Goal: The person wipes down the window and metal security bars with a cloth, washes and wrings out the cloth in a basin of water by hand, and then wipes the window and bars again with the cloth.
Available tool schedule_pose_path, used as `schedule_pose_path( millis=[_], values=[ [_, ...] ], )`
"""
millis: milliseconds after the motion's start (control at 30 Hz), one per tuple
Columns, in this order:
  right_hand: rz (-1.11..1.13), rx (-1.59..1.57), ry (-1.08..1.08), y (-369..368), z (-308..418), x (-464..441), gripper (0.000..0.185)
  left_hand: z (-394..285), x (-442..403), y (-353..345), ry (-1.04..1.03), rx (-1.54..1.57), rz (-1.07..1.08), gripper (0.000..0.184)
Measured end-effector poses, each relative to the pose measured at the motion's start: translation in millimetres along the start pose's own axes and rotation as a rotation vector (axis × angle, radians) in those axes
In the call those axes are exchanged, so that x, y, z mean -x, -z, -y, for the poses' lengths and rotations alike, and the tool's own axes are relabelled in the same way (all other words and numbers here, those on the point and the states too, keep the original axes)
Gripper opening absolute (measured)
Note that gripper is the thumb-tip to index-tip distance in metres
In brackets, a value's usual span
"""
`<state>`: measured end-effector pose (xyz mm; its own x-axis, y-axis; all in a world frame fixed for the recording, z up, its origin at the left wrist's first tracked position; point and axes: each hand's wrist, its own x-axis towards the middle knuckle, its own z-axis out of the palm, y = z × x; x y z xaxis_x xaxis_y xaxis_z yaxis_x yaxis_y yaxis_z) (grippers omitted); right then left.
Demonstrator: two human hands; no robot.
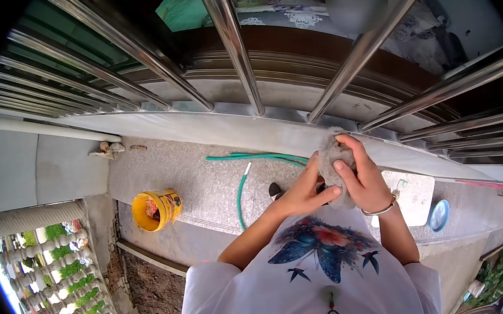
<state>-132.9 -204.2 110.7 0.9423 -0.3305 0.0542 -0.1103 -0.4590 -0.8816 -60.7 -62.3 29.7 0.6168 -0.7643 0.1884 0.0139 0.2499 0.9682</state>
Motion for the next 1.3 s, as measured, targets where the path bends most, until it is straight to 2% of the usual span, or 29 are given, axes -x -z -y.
schedule_pose_path(
  millis=[33,67,100,133,200,233,267,333,367,400,433,500,567,633,667,700,767,800,900,967,1000,1067,1100,1167,1233,1300],
  values=[
    [-0.002,-0.129,-0.022,-11,-2,3,0.031,6,3,-2,-0.003,0.056,0.0,0.055],
    [-0.002,-0.136,-0.019,-6,-5,2,0.031,10,4,5,0.109,0.16,-0.054,0.053],
    [0.116,-0.285,-0.157,4,-11,0,0.03,9,2,12,0.218,0.262,-0.106,0.052],
    [0.234,-0.435,-0.298,14,-16,-1,0.03,4,2,19,0.172,0.231,-0.205,0.05],
    [0.046,0.055,-0.088,36,-31,-1,0.022,-10,-6,45,0.122,0.214,-0.474,0.045],
    [-0.072,0.113,-0.076,46,-53,-1,0.021,-12,-13,67,0.121,0.188,-0.579,0.04],
    [-0.073,0.11,-0.074,51,-65,-6,0.021,-12,-22,90,0.116,0.162,-0.684,0.036],
    [-0.322,0.154,-0.088,59,-87,-16,0.019,-2,-44,132,0.049,-0.054,-0.716,0.03],
    [-0.319,0.149,-0.083,59,-101,-23,0.019,0,-62,142,0.031,0.068,-0.747,0.028],
    [-0.37,0.292,0.012,57,-116,-30,0.018,2,-79,152,0.013,0.191,-0.777,0.025],
    [-0.422,0.434,0.11,55,-129,-39,0.017,10,-95,164,0.007,0.185,-0.781,0.025],
    [-0.365,0.468,0.157,55,-147,-59,0.015,40,-125,193,0.128,-0.144,-0.894,0.025],
    [-0.285,0.605,0.262,56,-174,-72,0.012,73,-152,250,0.069,-0.102,-0.944,0.027],
    [-0.307,0.678,0.282,52,-168,-74,0.012,62,-166,247,0.072,-0.21,-1.123,0.032],
    [-0.329,0.748,0.297,50,-167,-75,0.013,44,-172,233,0.129,-0.368,-1.248,0.033],
    [-0.33,0.784,0.24,49,-170,-71,0.016,54,-181,244,0.256,-0.199,-1.375,0.037],
    [-0.353,0.752,0.22,49,-169,-72,0.016,68,-182,268,0.518,-0.731,-1.246,0.035],
    [-0.377,0.719,0.201,48,-166,-74,0.017,73,-181,271,0.536,-0.91,-1.203,0.031],
    [-0.414,0.725,0.228,45,-165,-76,0.017,76,-168,257,0.039,-1.141,-1.017,0.02],
    [-0.408,0.756,0.212,47,-163,-75,0.017,50,-172,225,0.568,-1.306,-0.932,0.045],
    [-0.41,0.759,0.202,46,-163,-75,0.017,47,-172,214,0.44,-1.221,-1.003,0.048],
    [-0.453,0.769,0.247,44,-164,-76,0.013,27,-166,201,0.419,-1.202,-0.85,0.048],
    [-0.437,0.81,0.221,43,-163,-74,0.012,20,-163,199,0.422,-1.204,-0.849,0.048],
    [-0.45,0.814,0.234,42,-164,-74,0.012,10,-157,198,0.368,-1.248,-0.662,0.046],
    [-0.475,0.821,0.241,41,-168,-75,0.011,21,-153,208,0.216,-1.244,-0.522,0.042],
    [-0.49,0.804,0.224,40,-175,-75,0.011,18,-154,202,0.164,-1.213,-0.43,0.038]
  ],
)
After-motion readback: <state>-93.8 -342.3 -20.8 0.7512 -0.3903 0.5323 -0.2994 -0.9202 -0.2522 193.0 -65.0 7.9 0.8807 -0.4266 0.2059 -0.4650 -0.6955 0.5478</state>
